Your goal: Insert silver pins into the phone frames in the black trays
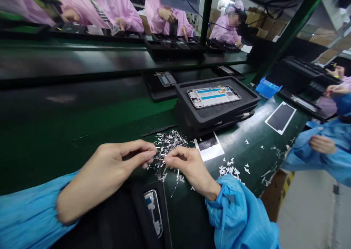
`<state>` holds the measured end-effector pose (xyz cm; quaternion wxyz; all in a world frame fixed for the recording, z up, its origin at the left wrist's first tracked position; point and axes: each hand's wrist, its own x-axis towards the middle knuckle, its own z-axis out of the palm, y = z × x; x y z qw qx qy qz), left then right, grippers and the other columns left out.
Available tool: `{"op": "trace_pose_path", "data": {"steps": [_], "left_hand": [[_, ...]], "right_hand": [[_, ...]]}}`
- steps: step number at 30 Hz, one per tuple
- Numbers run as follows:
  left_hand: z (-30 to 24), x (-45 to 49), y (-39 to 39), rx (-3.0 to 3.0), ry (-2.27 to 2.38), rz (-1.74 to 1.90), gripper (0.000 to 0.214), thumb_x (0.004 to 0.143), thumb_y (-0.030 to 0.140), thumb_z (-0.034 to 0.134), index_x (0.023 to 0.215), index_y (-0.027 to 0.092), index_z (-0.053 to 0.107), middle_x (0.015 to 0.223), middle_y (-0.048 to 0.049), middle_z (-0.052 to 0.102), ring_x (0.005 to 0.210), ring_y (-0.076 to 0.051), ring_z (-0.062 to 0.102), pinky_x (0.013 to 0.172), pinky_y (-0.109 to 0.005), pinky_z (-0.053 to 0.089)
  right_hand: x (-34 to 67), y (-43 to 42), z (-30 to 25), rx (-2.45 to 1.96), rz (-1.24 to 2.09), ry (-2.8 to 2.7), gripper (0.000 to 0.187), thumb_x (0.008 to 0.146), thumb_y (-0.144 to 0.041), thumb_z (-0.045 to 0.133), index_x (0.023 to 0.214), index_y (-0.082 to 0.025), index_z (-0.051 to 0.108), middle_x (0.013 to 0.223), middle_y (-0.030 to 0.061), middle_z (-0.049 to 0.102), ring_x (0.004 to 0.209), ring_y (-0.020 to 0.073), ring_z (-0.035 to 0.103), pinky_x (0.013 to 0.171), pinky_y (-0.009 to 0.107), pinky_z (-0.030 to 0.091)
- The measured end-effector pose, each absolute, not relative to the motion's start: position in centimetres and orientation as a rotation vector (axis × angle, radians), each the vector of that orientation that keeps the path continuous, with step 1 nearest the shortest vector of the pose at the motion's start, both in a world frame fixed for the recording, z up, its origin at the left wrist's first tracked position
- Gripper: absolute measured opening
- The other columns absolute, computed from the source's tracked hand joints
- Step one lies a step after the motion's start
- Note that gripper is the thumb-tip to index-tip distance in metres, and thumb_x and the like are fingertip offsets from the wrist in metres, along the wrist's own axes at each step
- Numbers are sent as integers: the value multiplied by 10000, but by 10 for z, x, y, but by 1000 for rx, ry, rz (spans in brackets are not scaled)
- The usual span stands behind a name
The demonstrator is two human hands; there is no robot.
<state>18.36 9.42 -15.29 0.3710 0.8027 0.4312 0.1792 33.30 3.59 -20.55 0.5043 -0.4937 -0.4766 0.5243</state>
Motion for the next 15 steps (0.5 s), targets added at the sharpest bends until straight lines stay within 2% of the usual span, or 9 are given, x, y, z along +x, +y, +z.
{"op": "trace_pose_path", "data": {"steps": [3, 7, 12, 15], "left_hand": [[-154, 182, 97, 2062, 1122, 461, 289, 757, 377, 389, 638, 197, 581, 570, 22, 567, 567, -141, 528, 548, -246, 375], [-155, 179, 94, 2196, 1013, 447, 221, 725, 332, 450, 696, 219, 639, 886, -16, 604, 849, -202, 516, 744, -316, 377], [-154, 179, 91, 2269, 872, 305, 218, 755, 255, 450, 637, 244, 633, 702, 18, 613, 746, -177, 492, 657, -286, 357], [-152, 179, 92, 2246, 911, 300, 218, 768, 274, 438, 650, 228, 615, 683, 30, 615, 711, -163, 506, 686, -295, 351]], "right_hand": [[335, 35, -205, -1184, 1236, -1161, 129, 748, -275, 560, 684, -163, 557, 640, -18, 540, 623, 114, 496, 603, 239, 380], [332, 31, -199, -1226, 1102, -1274, 85, 758, -190, 545, 676, -169, 558, 670, -31, 522, 659, 102, 459, 635, 234, 332], [328, 28, -193, -1192, 1103, -1369, 104, 760, -159, 546, 658, -168, 566, 660, -37, 518, 655, 97, 454, 637, 232, 322], [330, 29, -195, -1161, 1150, -1290, 78, 776, -204, 561, 709, -177, 591, 689, -33, 541, 668, 98, 476, 634, 223, 352]]}}
